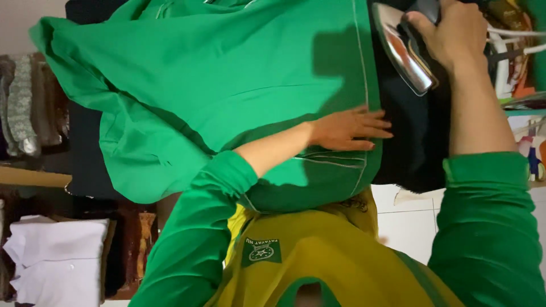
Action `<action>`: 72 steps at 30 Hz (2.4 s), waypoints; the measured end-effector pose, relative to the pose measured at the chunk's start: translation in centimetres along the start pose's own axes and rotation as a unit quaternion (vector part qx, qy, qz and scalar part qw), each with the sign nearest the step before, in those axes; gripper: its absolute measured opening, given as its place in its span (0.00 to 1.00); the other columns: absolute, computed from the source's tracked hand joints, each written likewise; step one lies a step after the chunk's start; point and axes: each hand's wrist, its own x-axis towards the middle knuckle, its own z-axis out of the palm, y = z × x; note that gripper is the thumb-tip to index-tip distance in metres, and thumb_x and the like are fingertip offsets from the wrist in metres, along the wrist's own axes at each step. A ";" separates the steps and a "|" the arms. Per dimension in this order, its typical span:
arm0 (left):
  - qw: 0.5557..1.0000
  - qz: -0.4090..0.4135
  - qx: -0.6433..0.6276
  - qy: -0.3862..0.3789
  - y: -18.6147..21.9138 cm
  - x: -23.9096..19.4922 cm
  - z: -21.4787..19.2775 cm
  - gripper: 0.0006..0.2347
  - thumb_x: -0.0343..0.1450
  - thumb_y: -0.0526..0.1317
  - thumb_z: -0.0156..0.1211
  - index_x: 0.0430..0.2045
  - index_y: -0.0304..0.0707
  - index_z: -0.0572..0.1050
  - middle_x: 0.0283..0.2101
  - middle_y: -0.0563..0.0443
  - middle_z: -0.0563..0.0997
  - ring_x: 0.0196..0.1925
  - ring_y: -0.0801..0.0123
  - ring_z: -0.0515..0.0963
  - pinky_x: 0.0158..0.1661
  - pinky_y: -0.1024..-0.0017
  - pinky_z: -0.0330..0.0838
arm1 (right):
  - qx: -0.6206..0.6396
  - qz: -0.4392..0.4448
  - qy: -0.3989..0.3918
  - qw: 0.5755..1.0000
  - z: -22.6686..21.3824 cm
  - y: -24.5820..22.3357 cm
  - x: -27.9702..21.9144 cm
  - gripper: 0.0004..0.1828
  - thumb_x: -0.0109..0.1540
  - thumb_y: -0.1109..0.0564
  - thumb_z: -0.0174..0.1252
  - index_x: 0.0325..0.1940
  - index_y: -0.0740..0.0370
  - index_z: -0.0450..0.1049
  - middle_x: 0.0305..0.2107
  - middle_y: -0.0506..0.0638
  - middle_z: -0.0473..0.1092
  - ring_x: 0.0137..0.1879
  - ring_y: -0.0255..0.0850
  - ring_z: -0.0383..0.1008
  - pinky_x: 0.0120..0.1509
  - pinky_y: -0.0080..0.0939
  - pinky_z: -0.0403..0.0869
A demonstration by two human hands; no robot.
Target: Ironing a green long-sleeved shirt on an ironing board.
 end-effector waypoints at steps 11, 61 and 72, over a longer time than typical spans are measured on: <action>0.927 -0.320 0.138 0.138 -7.8 -17.3 -7.0 0.28 0.74 0.41 0.55 0.70 0.28 0.58 0.72 0.35 0.61 0.75 0.44 0.58 0.71 0.49 0.53 | -0.045 -0.071 -0.168 0.982 1.9 -9.4 2.0 0.39 0.61 0.14 0.59 0.41 0.51 0.83 0.27 0.59 0.76 0.32 0.54 0.78 0.36 0.52 0.74; 0.928 -0.309 0.059 0.201 10.3 -20.4 -4.5 0.13 0.67 0.44 0.69 0.35 0.32 0.75 0.37 0.44 0.73 0.44 0.52 0.74 0.46 0.58 0.70 | -0.030 -0.190 -0.149 0.970 4.4 -19.9 6.0 0.41 0.60 0.12 0.54 0.37 0.49 0.81 0.25 0.53 0.74 0.32 0.51 0.77 0.35 0.51 0.73; 0.935 -0.294 0.079 0.181 11.4 -20.9 -3.5 0.13 0.67 0.42 0.67 0.41 0.38 0.75 0.36 0.47 0.76 0.45 0.52 0.74 0.43 0.57 0.68 | 0.061 -0.119 -0.101 0.986 7.1 -24.7 8.4 0.40 0.57 0.16 0.62 0.44 0.55 0.82 0.29 0.60 0.77 0.32 0.58 0.78 0.30 0.63 0.72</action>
